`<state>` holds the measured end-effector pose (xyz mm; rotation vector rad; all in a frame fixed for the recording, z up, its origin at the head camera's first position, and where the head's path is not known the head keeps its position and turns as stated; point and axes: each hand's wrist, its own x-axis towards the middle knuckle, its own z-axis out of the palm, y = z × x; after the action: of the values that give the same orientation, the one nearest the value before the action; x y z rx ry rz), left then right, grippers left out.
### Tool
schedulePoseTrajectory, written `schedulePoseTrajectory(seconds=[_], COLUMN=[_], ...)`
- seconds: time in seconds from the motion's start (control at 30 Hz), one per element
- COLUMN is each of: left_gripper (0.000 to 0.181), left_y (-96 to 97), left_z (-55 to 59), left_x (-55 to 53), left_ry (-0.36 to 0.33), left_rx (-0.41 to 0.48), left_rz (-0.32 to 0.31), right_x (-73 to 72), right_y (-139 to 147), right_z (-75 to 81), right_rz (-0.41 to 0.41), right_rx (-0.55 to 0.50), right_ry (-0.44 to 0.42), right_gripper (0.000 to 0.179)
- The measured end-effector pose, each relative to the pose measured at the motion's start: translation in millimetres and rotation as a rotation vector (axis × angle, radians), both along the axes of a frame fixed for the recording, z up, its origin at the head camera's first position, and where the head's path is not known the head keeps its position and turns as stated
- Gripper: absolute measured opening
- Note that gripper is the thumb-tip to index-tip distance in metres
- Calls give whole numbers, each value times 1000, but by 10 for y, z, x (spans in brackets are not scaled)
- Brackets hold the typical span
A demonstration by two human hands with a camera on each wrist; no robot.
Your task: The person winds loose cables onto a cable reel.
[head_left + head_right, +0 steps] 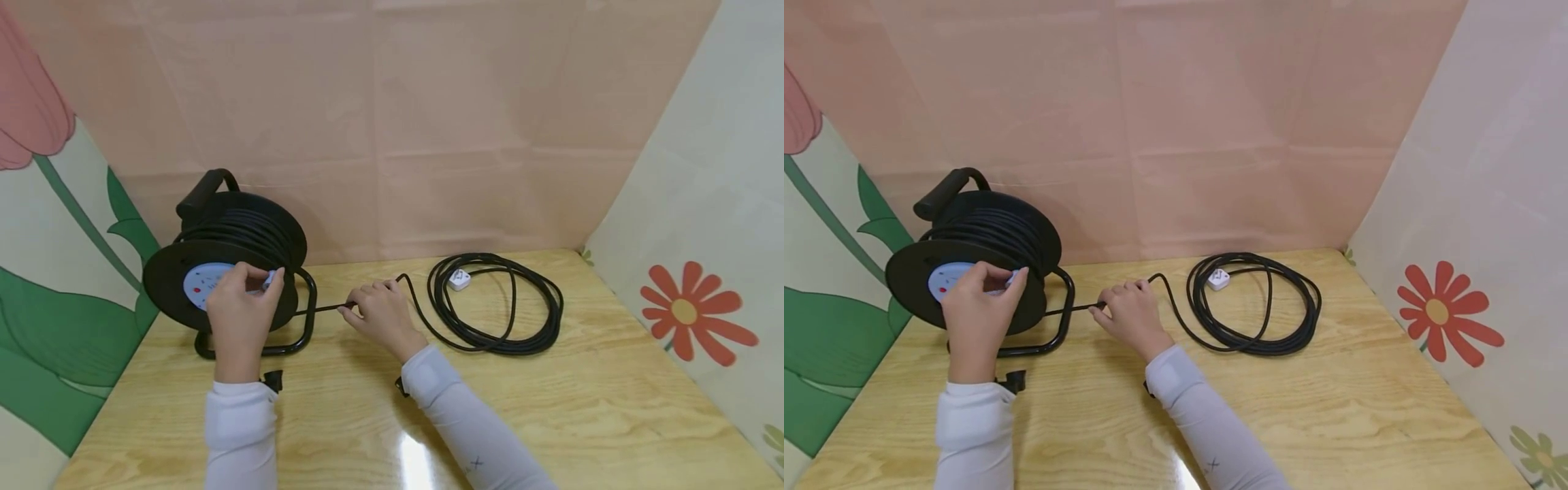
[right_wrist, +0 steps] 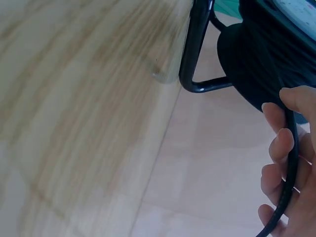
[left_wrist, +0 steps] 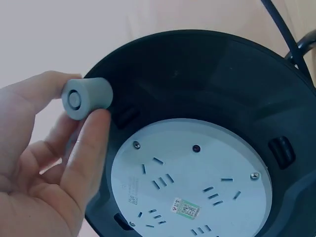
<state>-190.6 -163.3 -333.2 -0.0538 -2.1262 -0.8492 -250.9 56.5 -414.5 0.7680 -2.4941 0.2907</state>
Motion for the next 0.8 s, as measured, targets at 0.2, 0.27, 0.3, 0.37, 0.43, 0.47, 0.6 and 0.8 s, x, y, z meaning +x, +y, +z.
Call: schedulePoseTrajectory(seconds=[0.2,0.27,0.3,0.37,0.43,0.47,0.6,0.8], left_gripper=[32,33,34,35,37,38,41,49], left_y=[11,12,11,7,-1,-7,-42,-96], left_z=[7,16,20,29,32,31,30,37], left_x=[13,29,38,57,73,76,84,64], left_ry=[-94,-128,-150,-197,-256,-289,-416,-603], left_rx=[14,8,5,-5,-17,-25,-55,-67], left_rz=[27,29,30,25,11,4,-46,-123], right_x=[8,7,8,11,18,21,22,14], right_y=[-26,-33,-34,-32,-26,-23,-30,-71], right_z=[-9,-5,0,8,19,22,13,-18], right_rz=[26,40,50,72,92,105,141,190], right_rx=[14,20,21,25,21,15,17,6], right_ry=[-25,-37,-46,-63,-73,-79,-49,-61], right_gripper=[27,27,27,26,26,26,29,30])
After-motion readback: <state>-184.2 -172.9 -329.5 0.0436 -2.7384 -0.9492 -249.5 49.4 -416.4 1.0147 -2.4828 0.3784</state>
